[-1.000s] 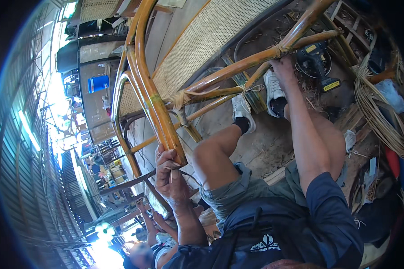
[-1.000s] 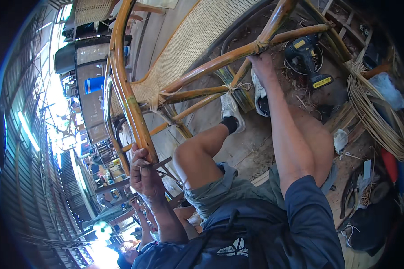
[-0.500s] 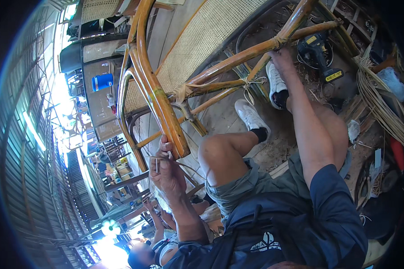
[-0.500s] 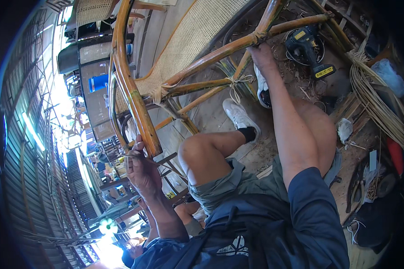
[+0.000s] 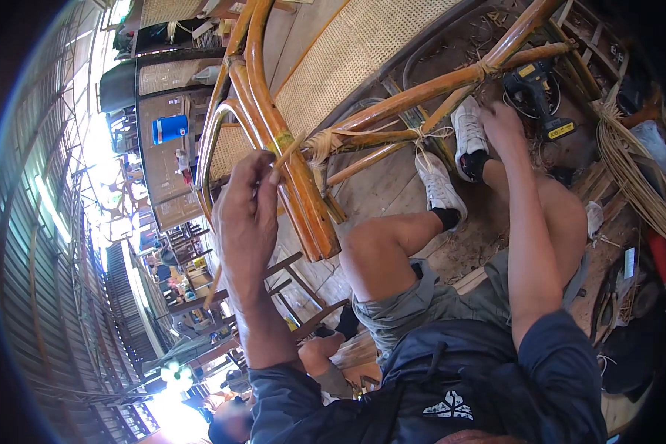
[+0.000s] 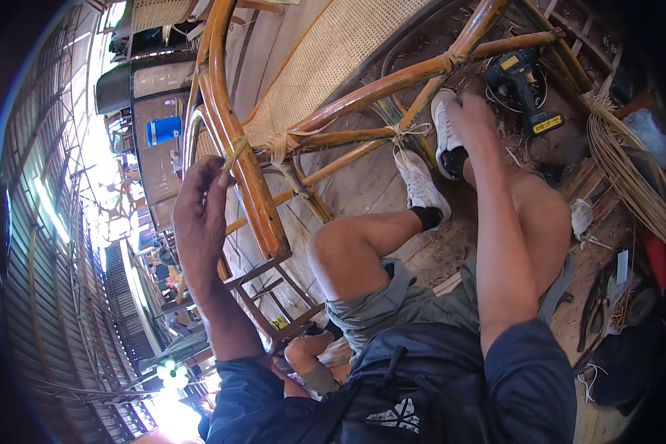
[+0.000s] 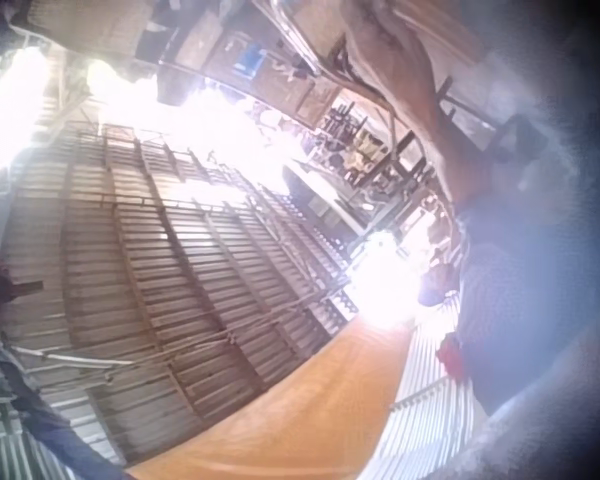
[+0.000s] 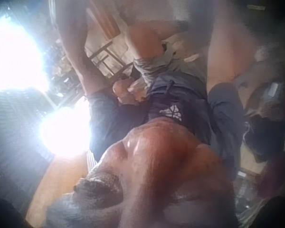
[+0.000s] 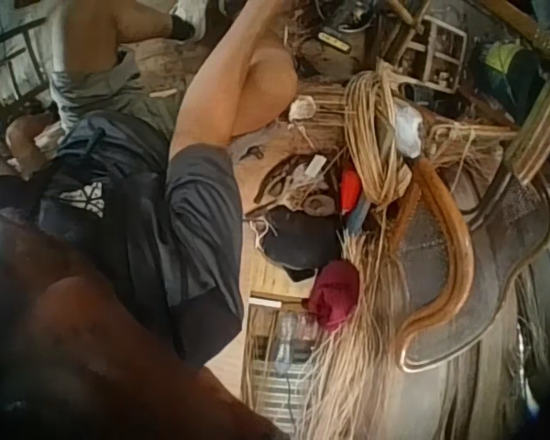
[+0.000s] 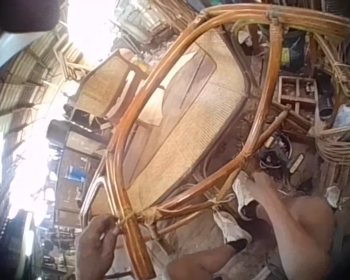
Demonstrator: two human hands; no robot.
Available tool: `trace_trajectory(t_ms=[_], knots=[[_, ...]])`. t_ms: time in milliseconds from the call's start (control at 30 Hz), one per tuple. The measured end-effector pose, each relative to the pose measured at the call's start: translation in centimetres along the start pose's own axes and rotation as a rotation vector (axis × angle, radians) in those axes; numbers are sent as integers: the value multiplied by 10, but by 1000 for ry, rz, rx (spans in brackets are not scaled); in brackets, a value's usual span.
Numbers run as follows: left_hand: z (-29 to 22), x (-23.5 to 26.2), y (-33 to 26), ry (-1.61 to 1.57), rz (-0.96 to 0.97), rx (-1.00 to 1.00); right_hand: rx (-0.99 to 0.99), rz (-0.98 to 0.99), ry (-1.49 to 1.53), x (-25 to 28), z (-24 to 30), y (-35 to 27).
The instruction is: Applying glue, wrapping joints with rattan strips, and using tools to secure and finish a rattan chair.
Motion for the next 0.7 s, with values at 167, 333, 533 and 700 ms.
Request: trace_trajectory(t_ms=[167, 333, 533, 700], knots=[[-9, -16, 26, 163, 278, -191, 403, 308, 646, 7, 97, -100], [-17, -27, 34, 204, 413, -230, 857, 202, 600, -3, 175, -136], [-27, -29, 41, 155, 422, -202, 876, 345, 598, -28, 195, -148], [-34, -33, 45, 248, 402, -213, 778, 493, 610, -49, 191, -137]])
Point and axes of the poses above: each hand's wrist, its own y-axis towards the middle knuckle, its own x-axis out of the back of the hand, z = x × y, the point moved 9 cm from there along y, towards the middle knuckle, and after that the axes turned 7 degrees about -x, right-handed, at the moved point
